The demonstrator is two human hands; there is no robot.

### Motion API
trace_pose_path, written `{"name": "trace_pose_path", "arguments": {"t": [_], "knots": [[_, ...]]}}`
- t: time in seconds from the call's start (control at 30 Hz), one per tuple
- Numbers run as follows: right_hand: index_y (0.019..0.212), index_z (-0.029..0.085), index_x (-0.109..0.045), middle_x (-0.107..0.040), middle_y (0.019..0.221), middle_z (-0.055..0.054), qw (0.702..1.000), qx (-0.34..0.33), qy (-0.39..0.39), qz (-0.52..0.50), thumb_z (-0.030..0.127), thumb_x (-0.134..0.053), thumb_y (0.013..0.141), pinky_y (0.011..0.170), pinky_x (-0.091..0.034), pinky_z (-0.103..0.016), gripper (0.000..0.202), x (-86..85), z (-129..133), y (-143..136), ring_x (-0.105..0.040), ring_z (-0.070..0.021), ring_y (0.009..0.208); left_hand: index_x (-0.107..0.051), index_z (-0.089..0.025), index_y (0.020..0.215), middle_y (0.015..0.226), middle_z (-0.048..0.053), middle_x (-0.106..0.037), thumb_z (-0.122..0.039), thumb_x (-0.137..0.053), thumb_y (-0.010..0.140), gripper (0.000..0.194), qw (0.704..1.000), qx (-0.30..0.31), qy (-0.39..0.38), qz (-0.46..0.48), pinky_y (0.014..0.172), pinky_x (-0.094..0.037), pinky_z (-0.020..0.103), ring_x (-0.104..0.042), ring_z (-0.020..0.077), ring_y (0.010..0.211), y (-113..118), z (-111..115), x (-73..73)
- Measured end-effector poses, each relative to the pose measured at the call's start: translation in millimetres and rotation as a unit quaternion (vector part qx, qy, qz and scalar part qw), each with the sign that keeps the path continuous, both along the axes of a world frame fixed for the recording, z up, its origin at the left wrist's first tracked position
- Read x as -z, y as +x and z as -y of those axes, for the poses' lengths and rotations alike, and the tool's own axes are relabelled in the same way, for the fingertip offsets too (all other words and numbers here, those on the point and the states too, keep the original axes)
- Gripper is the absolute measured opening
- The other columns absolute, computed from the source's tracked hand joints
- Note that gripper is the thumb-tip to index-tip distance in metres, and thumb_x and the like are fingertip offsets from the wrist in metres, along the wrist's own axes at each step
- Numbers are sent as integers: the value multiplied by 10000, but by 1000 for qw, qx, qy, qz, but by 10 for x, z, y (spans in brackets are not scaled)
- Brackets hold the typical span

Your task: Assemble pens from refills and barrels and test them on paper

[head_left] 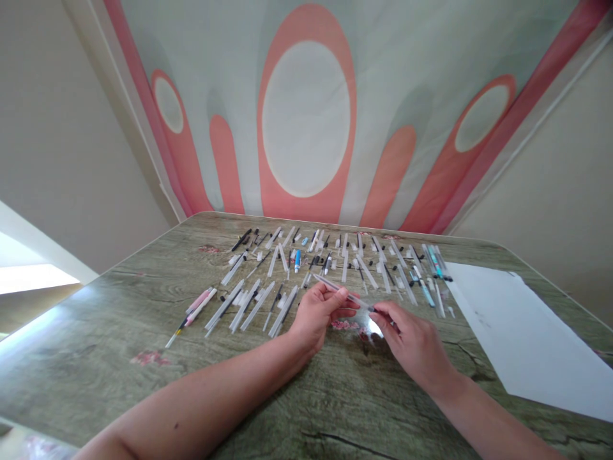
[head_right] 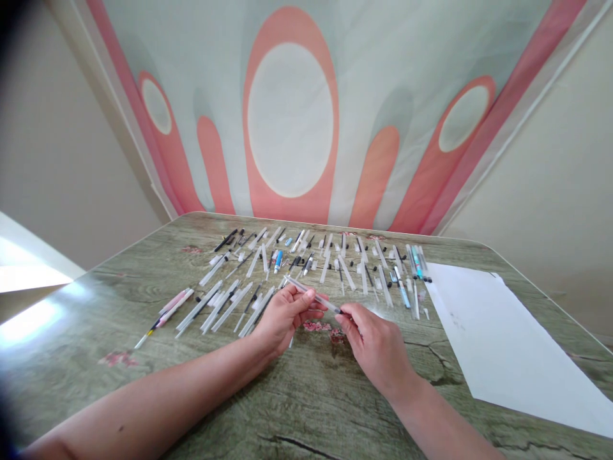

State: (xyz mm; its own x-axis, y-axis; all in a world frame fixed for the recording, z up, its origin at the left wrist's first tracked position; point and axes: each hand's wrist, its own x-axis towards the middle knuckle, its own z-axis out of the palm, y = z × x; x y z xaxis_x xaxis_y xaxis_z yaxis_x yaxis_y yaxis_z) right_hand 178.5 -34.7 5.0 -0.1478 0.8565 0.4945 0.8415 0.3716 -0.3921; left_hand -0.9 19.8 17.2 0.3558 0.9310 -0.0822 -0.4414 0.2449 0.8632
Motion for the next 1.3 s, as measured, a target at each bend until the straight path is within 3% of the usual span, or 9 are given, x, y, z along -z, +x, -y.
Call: {"name": "trace_pose_path", "arguments": {"t": [0.5, 0.8, 1.13, 1.3], "knots": [[958, 201, -576, -675, 813, -22, 1000, -12, 16, 0, 315, -446, 927, 618, -416, -238, 175, 3, 9, 19, -631, -140, 660, -503, -117, 870, 870, 116, -682, -307, -674, 756, 280, 1000, 0, 0, 1, 662, -535, 280, -663, 167, 726, -3, -11, 18], [905, 227, -546, -610, 622, 23, 992, -12, -94, -85, 357, -392, 939, 559, -441, -234, 204, -27, 3, -39, -590, -138, 562, -507, -122, 853, 861, 108, -685, -310, -704, 722, 302, 1000, 1, -2, 6, 650, -529, 283, -661, 168, 714, 2, -20, -2], [949, 200, -576, -656, 759, -14, 1000, -7, 10, -4, 330, -469, 912, 576, -417, -236, 173, 17, 9, 3, -618, -137, 614, -556, -110, 872, 875, 106, -682, -253, -733, 685, 294, 999, 16, -18, 23, 651, -527, 281, -646, 159, 734, -3, -35, -33], [919, 204, -573, -645, 725, -9, 999, -15, 11, -26, 327, -461, 915, 577, -418, -241, 167, 29, 17, -6, -604, -135, 589, -572, -104, 861, 874, 110, -686, -247, -743, 672, 291, 999, 13, -31, 16, 650, -524, 273, -646, 160, 731, -5, -29, -36]]}}
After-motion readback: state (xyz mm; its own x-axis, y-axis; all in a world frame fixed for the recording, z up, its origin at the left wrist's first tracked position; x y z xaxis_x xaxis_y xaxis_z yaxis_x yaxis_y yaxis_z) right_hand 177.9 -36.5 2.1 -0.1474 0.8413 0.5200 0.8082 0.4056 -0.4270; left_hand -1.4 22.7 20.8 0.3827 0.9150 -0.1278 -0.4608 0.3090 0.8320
